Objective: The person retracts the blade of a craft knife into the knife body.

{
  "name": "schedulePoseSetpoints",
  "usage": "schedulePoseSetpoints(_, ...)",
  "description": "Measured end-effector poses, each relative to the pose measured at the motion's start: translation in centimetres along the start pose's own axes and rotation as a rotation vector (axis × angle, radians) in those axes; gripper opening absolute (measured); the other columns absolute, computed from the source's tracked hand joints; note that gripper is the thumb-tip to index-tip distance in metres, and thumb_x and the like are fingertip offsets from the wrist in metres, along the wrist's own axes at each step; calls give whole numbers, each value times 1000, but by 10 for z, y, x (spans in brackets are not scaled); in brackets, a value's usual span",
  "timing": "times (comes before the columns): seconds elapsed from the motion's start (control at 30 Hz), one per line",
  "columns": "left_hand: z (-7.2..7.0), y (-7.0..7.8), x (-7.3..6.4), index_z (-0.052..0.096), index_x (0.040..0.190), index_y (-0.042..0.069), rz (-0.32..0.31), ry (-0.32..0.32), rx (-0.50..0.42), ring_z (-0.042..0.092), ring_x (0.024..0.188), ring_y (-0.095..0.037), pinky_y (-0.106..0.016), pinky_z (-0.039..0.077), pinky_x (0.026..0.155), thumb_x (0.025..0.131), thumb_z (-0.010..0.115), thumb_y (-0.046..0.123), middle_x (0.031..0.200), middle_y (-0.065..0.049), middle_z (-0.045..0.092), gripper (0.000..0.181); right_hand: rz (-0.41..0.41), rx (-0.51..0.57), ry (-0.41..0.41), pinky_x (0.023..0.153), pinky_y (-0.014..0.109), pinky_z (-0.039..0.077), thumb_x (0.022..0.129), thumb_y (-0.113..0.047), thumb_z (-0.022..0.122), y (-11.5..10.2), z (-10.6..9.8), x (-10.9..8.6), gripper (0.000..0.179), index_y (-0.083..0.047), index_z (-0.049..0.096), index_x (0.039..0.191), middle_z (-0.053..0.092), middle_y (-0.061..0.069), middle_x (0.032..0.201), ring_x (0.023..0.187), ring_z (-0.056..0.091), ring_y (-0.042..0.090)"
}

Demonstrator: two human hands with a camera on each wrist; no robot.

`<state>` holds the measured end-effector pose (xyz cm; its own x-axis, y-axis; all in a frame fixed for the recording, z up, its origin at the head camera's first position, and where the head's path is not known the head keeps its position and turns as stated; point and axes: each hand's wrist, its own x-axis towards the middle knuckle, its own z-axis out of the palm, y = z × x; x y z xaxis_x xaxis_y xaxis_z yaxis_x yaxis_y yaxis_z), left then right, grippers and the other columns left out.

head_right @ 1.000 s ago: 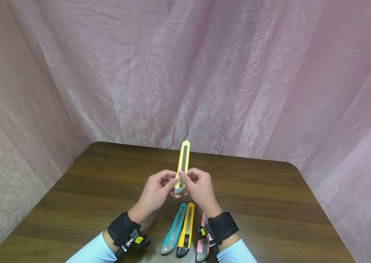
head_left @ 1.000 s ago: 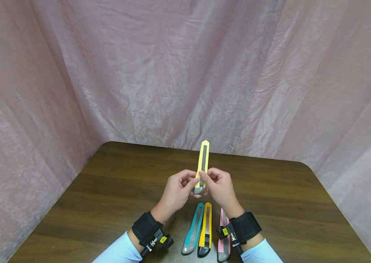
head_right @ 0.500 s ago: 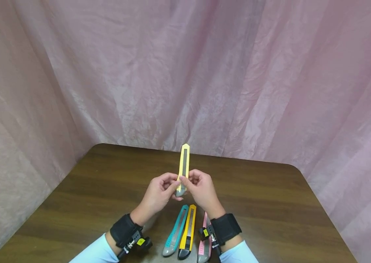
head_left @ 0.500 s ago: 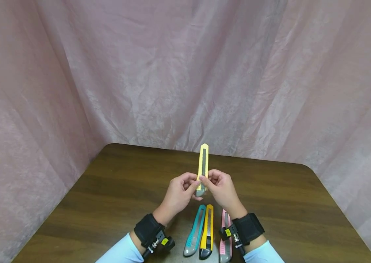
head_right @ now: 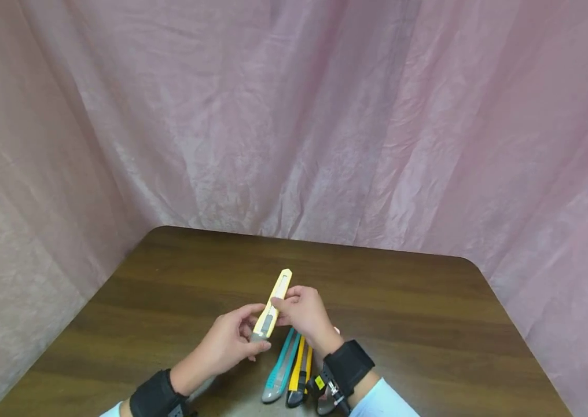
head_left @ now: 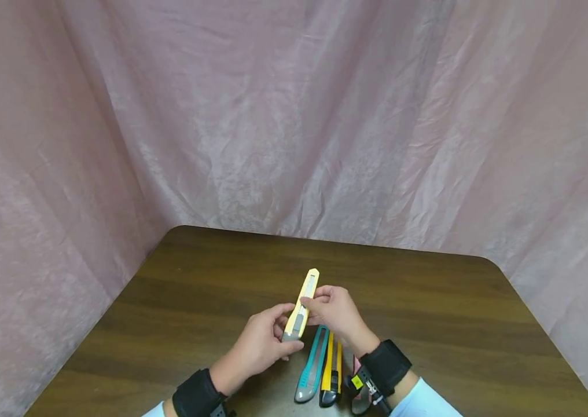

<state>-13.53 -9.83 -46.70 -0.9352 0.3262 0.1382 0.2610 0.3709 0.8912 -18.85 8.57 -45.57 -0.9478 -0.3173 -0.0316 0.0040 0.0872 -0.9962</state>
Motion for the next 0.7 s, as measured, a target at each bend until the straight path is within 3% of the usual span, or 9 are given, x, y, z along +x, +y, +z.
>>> schedulePoseSetpoints(0.1,3,-4,-15,54,120,4,11,-28,198,55,57,-8,-22,53,46,70,84,13,87,1,53,59,89,-101,-52,64,41,58,89,-13,68,3,11,-9,30,9,52,101,65,14,79,69,66,29)
schedulePoseSetpoints(0.27,11,-6,-28,63,102,10,73,-49,491,52,74,-4,-19,49,60,68,86,22,84,8,54,42,160,-293,-83,54,35,58,88,-11,68,4,20,-16,21,6,57,90,63,13,67,60,65,28)
schedulePoseSetpoints(0.47,16,-5,-36,63,94,10,29,-105,632,50,71,-6,-22,47,57,67,86,26,79,7,52,38,151,-538,-65,45,31,56,87,-18,70,5,24,-16,27,-2,64,66,60,8,53,47,62,21)
schedulePoseSetpoints(0.57,17,-4,-36,62,93,8,-6,-132,675,50,69,-7,-23,47,55,67,85,31,78,5,51,42,104,-685,-54,39,28,53,86,-24,71,5,24,-14,37,-6,63,55,54,1,45,41,58,17)
schedulePoseSetpoints(0.7,18,-3,-35,62,92,8,7,-139,713,52,69,-8,-23,48,56,65,86,34,77,5,52,45,59,-875,-8,32,21,44,83,-31,73,4,26,-9,44,-11,56,49,41,-7,40,34,48,12)
